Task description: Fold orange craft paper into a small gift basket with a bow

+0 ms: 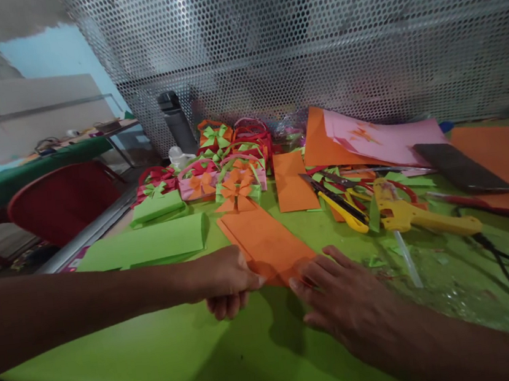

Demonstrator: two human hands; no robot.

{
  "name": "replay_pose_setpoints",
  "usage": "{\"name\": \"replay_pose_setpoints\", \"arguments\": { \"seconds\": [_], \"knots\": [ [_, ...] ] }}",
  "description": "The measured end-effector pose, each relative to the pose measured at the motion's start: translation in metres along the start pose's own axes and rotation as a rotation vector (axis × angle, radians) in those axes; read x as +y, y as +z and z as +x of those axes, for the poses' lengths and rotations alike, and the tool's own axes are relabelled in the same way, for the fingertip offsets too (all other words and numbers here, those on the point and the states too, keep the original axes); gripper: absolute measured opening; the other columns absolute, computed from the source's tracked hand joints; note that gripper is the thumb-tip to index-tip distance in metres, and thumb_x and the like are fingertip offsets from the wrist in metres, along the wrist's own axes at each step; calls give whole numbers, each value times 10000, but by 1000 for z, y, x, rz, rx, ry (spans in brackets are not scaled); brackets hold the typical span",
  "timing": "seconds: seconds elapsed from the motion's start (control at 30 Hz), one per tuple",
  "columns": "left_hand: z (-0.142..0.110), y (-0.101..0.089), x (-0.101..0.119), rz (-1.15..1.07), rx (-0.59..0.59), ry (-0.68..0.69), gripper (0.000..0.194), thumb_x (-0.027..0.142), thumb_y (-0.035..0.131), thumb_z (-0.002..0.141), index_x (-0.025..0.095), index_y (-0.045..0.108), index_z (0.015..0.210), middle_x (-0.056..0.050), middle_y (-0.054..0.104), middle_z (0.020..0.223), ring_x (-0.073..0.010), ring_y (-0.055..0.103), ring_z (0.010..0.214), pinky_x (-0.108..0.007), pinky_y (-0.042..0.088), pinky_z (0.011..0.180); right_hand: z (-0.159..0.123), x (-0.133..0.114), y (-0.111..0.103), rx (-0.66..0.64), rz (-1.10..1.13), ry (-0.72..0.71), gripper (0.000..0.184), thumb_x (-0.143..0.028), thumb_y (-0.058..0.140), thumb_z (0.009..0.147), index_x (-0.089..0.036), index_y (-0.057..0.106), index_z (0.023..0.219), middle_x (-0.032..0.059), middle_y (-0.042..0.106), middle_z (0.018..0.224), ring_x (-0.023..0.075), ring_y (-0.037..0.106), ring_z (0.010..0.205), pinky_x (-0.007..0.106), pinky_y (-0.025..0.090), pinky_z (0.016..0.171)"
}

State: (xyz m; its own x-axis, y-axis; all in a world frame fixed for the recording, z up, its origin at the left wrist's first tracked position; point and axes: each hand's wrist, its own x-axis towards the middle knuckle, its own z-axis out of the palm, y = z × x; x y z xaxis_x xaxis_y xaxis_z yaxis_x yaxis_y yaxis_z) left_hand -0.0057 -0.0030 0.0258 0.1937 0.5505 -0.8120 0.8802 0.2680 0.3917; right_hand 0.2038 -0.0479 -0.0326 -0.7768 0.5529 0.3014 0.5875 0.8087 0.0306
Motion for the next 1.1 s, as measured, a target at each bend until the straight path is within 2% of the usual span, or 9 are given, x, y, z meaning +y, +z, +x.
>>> {"name": "replay_pose_setpoints", "arguments": {
  "seconds": [0.2, 0.27, 0.37, 0.4, 0.47, 0.57, 0.7, 0.87, 1.1],
  "knots": [
    [-3, 2, -2, 61, 12, 44, 432, 393, 428, 806, 136, 486, 462, -8, 511, 399, -96, 443, 305, -229, 402, 365, -1, 0, 2, 3, 18, -3, 251, -362, 485, 850, -187, 537, 1021, 31, 550, 897, 202, 473, 832, 443, 340, 837],
    [-10, 6, -1, 140, 95, 120, 423, 383, 411, 815, 146, 462, 468, -2, 488, 417, -110, 455, 359, -249, 404, 415, -1, 0, 1, -5, 45, 9, 244, -364, 499, 842, -190, 540, 1008, 32, 549, 919, 202, 471, 848, 444, 332, 859],
    [-20, 15, -4, 377, 357, 366, 322, 355, 452, 816, 144, 530, 587, -27, 525, 585, -170, 506, 603, -308, 397, 593, 0, 1, -1, -43, 61, 21, 227, -354, 537, 817, -193, 540, 977, 22, 546, 903, 202, 466, 841, 451, 319, 877],
    [-21, 18, -8, 569, 470, 563, 272, 355, 448, 829, 148, 577, 709, -44, 557, 686, -191, 506, 679, -325, 386, 626, 0, 1, -2, -52, 58, 22, 215, -358, 540, 814, -192, 543, 952, 20, 544, 892, 203, 463, 836, 454, 317, 876],
    [-19, 22, -17, 812, 578, 803, 246, 369, 489, 819, 163, 589, 910, -80, 573, 869, -233, 483, 799, -354, 374, 664, 0, 2, -3, -65, 54, 24, 201, -373, 516, 828, -191, 549, 906, 21, 539, 882, 204, 459, 835, 453, 317, 869],
    [-7, 26, -30, 876, 653, 932, 337, 403, 527, 803, 151, 533, 1027, -95, 544, 974, -246, 447, 857, -381, 370, 722, 1, 3, -6, -98, 55, 18, 236, -394, 456, 862, -197, 551, 951, 28, 544, 913, 209, 460, 864, 454, 310, 876],
    [5, 27, -37, 848, 609, 980, 335, 413, 516, 809, 164, 501, 1032, -67, 519, 989, -226, 436, 848, -378, 360, 757, 7, 0, -8, -116, 44, 67, 347, -464, 469, 839, -226, 526, 1085, 41, 544, 965, 217, 461, 888, 464, 290, 903],
    [8, 30, -41, 825, 658, 991, 381, 440, 546, 797, 196, 489, 1085, -46, 520, 1017, -219, 444, 867, -363, 343, 785, 13, -5, -7, -128, -17, 113, 433, -564, 441, 815, -237, 532, 1084, 28, 551, 915, 219, 466, 895, 501, 206, 970],
    [11, 30, -44, 895, 734, 1033, 449, 481, 496, 822, 145, 507, 1118, -63, 554, 1025, -223, 464, 874, -376, 335, 792, 12, 0, -13, -136, -68, 174, 379, -481, 391, 875, -212, 519, 1109, 37, 557, 889, 211, 469, 856, 490, 229, 923]
  ]
}}
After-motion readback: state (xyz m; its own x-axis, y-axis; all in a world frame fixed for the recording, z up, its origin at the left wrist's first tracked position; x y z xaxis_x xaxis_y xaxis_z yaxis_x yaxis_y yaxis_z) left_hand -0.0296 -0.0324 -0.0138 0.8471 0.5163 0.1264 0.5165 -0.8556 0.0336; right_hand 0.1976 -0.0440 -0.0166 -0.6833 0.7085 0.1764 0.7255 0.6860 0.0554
